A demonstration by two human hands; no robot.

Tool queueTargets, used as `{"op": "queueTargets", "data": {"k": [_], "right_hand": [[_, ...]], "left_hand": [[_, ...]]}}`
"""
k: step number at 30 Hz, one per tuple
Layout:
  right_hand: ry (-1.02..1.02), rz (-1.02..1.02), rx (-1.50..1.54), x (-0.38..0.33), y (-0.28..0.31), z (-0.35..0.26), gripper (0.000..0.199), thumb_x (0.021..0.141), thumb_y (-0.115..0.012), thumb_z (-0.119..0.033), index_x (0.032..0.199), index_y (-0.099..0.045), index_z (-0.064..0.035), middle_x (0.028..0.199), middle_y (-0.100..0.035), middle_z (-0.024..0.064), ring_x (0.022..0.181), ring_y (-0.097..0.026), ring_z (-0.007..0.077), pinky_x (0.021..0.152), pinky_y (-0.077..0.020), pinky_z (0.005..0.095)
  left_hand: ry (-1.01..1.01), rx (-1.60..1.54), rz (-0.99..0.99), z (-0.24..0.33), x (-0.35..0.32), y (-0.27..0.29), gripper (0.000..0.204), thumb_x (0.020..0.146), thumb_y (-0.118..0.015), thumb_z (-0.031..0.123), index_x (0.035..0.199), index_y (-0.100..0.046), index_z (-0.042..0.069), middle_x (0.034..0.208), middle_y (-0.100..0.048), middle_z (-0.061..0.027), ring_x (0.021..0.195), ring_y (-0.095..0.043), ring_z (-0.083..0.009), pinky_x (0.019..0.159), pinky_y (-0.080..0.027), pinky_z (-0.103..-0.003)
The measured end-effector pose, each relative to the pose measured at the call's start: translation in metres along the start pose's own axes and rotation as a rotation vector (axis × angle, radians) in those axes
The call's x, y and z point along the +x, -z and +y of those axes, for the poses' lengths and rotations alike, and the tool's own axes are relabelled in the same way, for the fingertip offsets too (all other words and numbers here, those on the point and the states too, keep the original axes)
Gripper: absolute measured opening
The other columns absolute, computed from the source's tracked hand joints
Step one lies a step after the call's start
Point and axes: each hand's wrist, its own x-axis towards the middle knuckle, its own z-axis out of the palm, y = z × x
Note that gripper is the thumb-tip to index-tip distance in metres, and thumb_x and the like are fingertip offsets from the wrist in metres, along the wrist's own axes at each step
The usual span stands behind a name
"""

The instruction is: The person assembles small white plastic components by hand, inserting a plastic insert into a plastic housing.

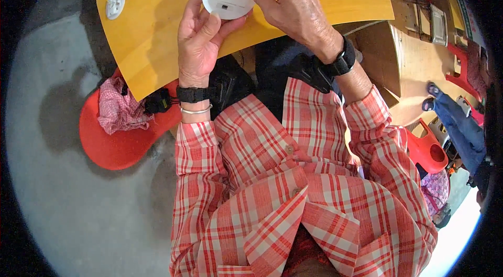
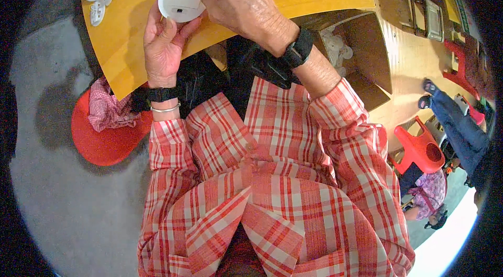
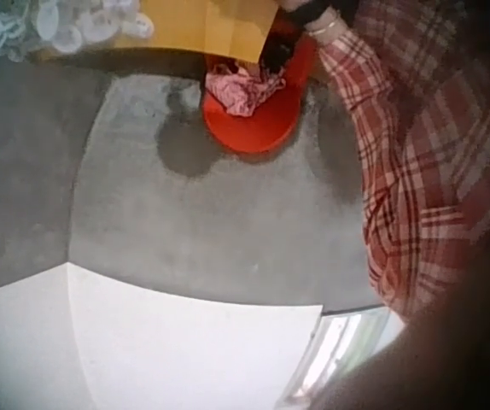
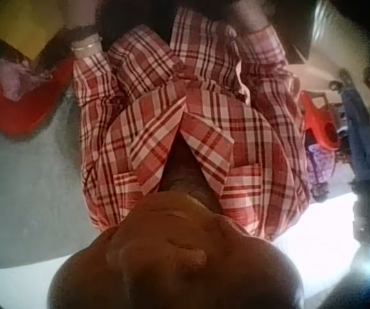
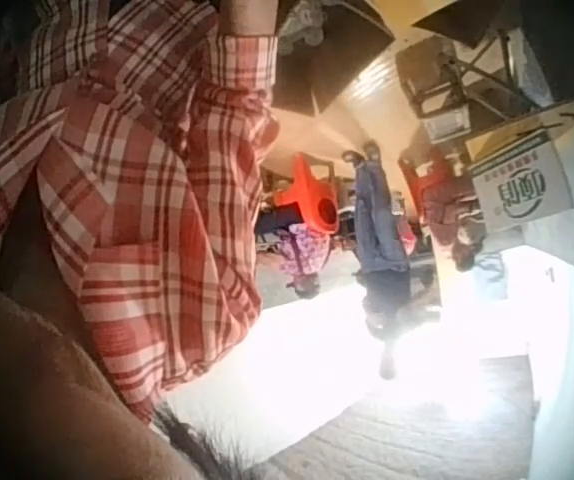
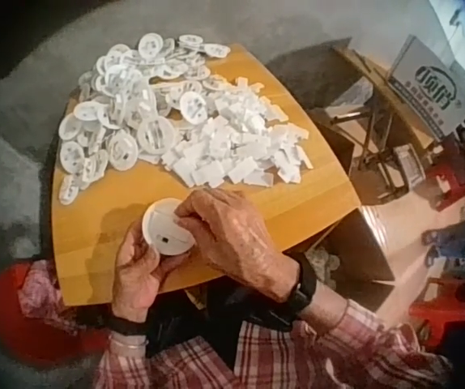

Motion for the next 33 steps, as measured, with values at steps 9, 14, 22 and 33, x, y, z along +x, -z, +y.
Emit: {"op": "queueTargets", "data": {"k": [9, 14, 22, 33], "right_hand": [[0.049, -0.002, -0.067, 0.001, 0.001, -0.004, 0.01, 0.079, -0.062, -0.007, 0.084, -0.056, -0.0018, 0.077, -0.058, 0.0136, 0.07, -0.056, 0.0307, 0.062, -0.0433, 0.0364], [0.057, -0.036, -0.097, -0.002, 0.006, -0.009, 0.013, 0.078, -0.063, -0.008, 0.088, -0.057, -0.0025, 0.077, -0.055, 0.0129, 0.07, -0.054, 0.0308, 0.062, -0.0422, 0.0358], [0.289, -0.015, -0.516, -0.023, -0.005, 0.008, 0.027, 0.079, -0.067, -0.019, 0.104, -0.062, -0.0086, 0.087, -0.057, 0.0066, 0.066, -0.055, 0.0186, 0.057, -0.0457, 0.0293], [-0.248, -0.001, 0.069, -0.017, -0.012, 0.0, 0.024, 0.084, -0.061, -0.023, 0.095, -0.06, -0.0023, 0.07, -0.057, 0.0127, 0.06, -0.056, 0.0265, 0.055, -0.045, 0.0353]], "left_hand": [[-0.017, -0.014, -0.029, 0.0, -0.001, 0.003, 0.049, 0.087, -0.058, 0.007, 0.13, -0.036, 0.004, 0.126, -0.048, -0.0139, 0.113, -0.052, -0.0313, 0.091, -0.049, -0.047], [-0.022, -0.013, -0.007, 0.0, -0.002, 0.0, 0.048, 0.087, -0.057, 0.006, 0.13, -0.036, 0.004, 0.126, -0.048, -0.0146, 0.113, -0.051, -0.0311, 0.092, -0.049, -0.047], [-0.022, -0.103, 0.014, 0.001, 0.004, -0.006, 0.037, 0.088, -0.056, 0.009, 0.12, -0.04, 0.002, 0.115, -0.053, -0.0152, 0.106, -0.056, -0.0281, 0.087, -0.052, -0.046], [-0.23, 0.31, 0.2, 0.012, 0.003, -0.038, 0.032, 0.09, -0.053, 0.009, 0.117, -0.038, 0.0, 0.106, -0.056, -0.0138, 0.097, -0.059, -0.0214, 0.075, -0.057, -0.036]]}}
